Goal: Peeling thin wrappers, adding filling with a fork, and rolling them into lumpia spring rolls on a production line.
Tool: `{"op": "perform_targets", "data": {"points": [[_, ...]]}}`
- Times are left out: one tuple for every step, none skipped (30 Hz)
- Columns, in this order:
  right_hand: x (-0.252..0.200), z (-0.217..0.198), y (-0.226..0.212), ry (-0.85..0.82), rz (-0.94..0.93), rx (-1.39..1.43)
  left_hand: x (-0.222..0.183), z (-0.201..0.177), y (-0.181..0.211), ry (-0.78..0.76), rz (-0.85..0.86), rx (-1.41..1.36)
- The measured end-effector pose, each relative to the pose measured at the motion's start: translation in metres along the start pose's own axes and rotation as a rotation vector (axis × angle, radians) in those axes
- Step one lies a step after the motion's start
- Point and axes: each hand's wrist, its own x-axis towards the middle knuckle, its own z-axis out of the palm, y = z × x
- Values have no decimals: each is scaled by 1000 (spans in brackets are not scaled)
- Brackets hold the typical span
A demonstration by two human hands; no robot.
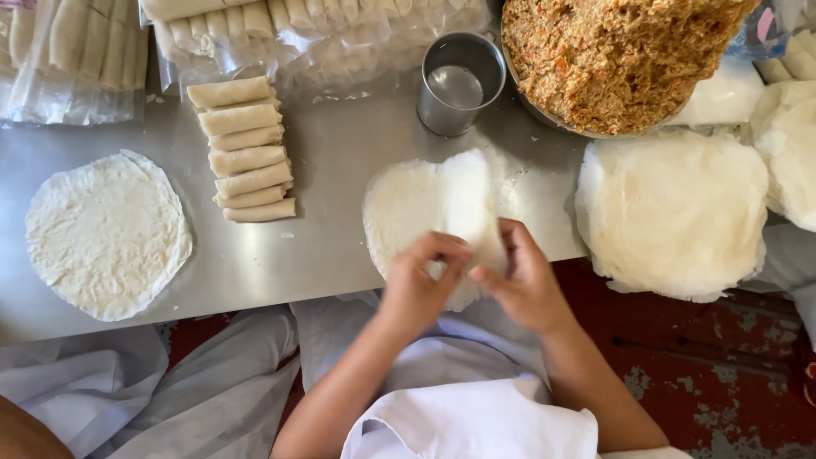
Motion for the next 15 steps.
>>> {"op": "perform_targets", "data": {"points": [[4, -2, 0, 2, 1, -1, -2, -2, -2, -2, -1, -2], [9, -4, 0, 28, 13, -28, -4, -4, -4, 5, -10, -11], [15, -6, 0, 51, 20, -53, -4, -6, -6, 14, -16, -19], [14, -20, 11, 51, 17, -54, 1, -20, -2, 15, -13, -19], [15, -33, 22, 72, 19, -150, 7, -35, 2, 30, -51, 6], [16, -46, 33, 94, 21, -247, 14, -49, 6, 45, -89, 31], [16, -26, 18, 92, 25, -248, 14, -40, 9, 47, -94, 29], [16, -6, 2, 53, -10, -291, 15, -31, 11, 12, -46, 128], [16, 15, -12, 15, -48, -334, 16, -22, 13, -22, 6, 228], [17, 7, -8, 13, -47, -334, 21, -30, 7, -21, 4, 228], [19, -2, -6, 94, -25, -257, 27, -38, 2, 69, -25, 216], [22, -11, -3, 175, -4, -180, 33, -46, -3, 160, -55, 203], [22, -25, 2, 177, -5, -180, 37, -60, -12, 158, -53, 203], [21, -40, 7, 235, -16, -371, 42, -74, -22, 264, -67, 169], [23, -55, 12, 294, -30, -564, 48, -87, -31, 370, -77, 131]]}}
